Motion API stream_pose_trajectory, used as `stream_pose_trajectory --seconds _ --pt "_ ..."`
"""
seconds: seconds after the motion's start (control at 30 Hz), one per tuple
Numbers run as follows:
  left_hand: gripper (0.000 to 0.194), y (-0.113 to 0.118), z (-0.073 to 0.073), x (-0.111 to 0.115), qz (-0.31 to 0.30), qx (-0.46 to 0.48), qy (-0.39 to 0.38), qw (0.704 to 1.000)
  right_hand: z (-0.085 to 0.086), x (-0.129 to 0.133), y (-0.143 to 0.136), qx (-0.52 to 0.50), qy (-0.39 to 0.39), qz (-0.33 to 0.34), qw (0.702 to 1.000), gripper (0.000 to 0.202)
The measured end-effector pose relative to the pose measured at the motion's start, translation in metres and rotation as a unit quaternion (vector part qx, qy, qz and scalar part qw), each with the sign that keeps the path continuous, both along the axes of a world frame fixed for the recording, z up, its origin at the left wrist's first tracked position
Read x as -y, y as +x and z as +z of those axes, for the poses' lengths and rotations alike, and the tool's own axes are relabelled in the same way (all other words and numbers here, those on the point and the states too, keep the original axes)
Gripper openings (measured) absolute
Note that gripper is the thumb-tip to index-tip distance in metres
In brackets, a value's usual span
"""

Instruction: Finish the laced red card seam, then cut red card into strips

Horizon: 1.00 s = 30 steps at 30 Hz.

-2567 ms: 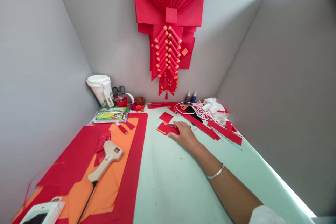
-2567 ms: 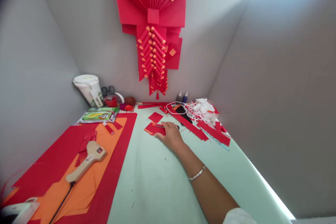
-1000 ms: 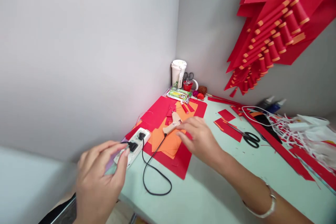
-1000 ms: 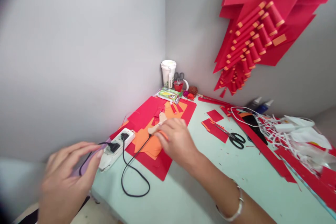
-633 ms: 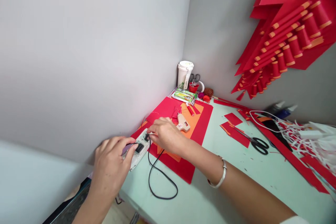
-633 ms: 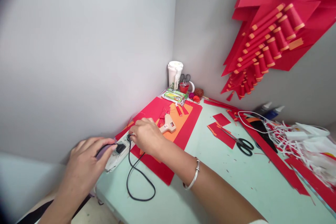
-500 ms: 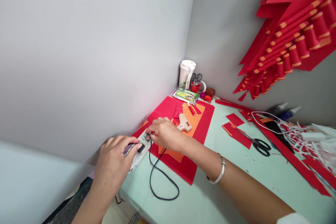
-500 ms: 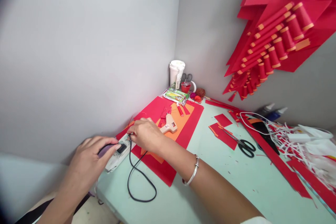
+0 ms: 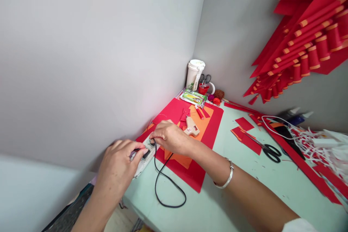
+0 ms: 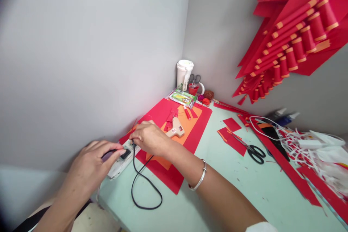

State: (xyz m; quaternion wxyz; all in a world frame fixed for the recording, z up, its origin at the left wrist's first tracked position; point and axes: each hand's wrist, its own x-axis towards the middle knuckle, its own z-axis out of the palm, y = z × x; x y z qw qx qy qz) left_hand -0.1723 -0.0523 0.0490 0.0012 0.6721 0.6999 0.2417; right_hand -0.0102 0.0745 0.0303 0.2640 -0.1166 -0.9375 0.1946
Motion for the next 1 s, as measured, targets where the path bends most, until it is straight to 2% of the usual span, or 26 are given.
stream_pose_trajectory --seconds 0.1,0.3,0.4,0.5,0.57,0.67,0.7,0.8,0.9,1.0 --pt "0.021 0.000 0.000 0.000 0.007 0.004 -0.007 1.000 0.005 0.000 0.001 -0.014 -0.006 0.013 1.000 0.017" --pt "0.019 -0.002 0.002 -0.001 0.005 0.019 -0.034 0.999 0.051 -0.008 0.010 -0.081 -0.006 -0.044 0.996 0.019" --pt "0.019 -0.003 -0.001 -0.001 0.004 0.014 -0.033 0.999 0.062 -0.007 0.026 -0.054 -0.003 -0.063 0.997 0.014" --pt "0.019 0.000 0.000 0.003 -0.004 0.000 -0.010 1.000 0.061 0.003 0.053 -0.067 -0.038 -0.114 0.990 0.013" --pt "0.017 0.009 0.005 0.010 -0.007 -0.002 0.042 0.999 0.060 0.014 0.073 -0.070 -0.052 -0.139 0.986 0.015" --pt "0.018 0.029 0.015 0.024 0.005 0.027 0.136 0.990 0.061 0.031 0.099 -0.023 -0.059 -0.161 0.985 0.020" --pt "0.015 0.036 0.016 0.027 -0.009 0.043 0.148 0.988 0.060 0.035 0.106 -0.001 -0.058 -0.174 0.983 0.021" --pt "0.013 0.054 0.009 0.031 -0.084 0.072 0.095 0.989 0.052 0.041 0.120 0.079 -0.078 -0.260 0.959 0.026" --pt "0.021 0.065 -0.010 0.028 -0.085 0.058 0.007 0.995 0.037 0.033 0.126 0.140 -0.114 -0.325 0.928 0.027" --pt "0.024 0.071 -0.026 0.026 -0.086 0.071 -0.038 0.993 0.022 0.018 0.124 0.179 -0.113 -0.333 0.919 0.027"
